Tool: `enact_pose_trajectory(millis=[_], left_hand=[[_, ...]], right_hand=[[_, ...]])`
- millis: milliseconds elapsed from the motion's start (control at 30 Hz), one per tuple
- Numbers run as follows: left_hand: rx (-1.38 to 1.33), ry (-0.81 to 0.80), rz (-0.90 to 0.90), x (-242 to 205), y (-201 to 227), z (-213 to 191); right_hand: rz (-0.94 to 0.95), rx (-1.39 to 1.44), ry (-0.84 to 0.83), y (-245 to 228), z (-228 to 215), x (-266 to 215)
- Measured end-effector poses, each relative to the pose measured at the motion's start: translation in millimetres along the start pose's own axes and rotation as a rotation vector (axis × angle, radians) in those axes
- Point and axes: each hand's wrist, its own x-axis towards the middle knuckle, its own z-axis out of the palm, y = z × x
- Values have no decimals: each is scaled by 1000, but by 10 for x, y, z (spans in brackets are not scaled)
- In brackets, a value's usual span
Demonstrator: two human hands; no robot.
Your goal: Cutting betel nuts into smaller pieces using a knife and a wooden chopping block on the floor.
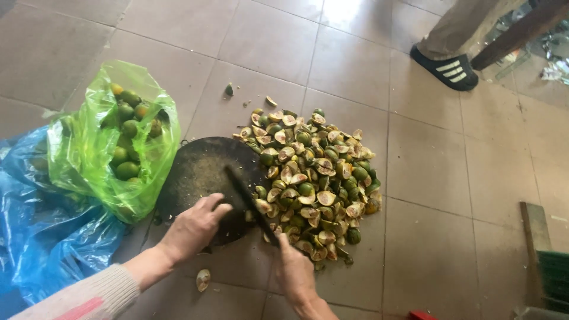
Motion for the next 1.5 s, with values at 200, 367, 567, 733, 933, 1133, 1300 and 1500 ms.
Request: enact_pose_trajectory(millis=[200, 367, 567, 733, 933, 1133, 1300, 1500], left_hand=[[73, 13, 312, 207, 39, 128], [51, -28, 387, -106, 36, 79], [30, 44, 233, -181, 70, -65], [-60, 120, 262, 103, 126, -41], [-35, 32, 160, -94, 77, 227], [-65, 8, 71, -179, 58, 316], [-208, -87, -91, -163, 66, -78], [-138, 31, -75, -294, 39, -178]], right_hand=[[166, 145, 137, 239, -6, 33], [38, 135, 204, 279, 164, -171], [-6, 125, 42, 2, 184, -208], [93, 109, 18, 50, 303, -135], [157, 89, 33, 170, 332, -126], [13, 53, 102, -144, 282, -249], [-189, 76, 328, -344, 185, -189], [-257, 29, 354, -134, 595, 34]])
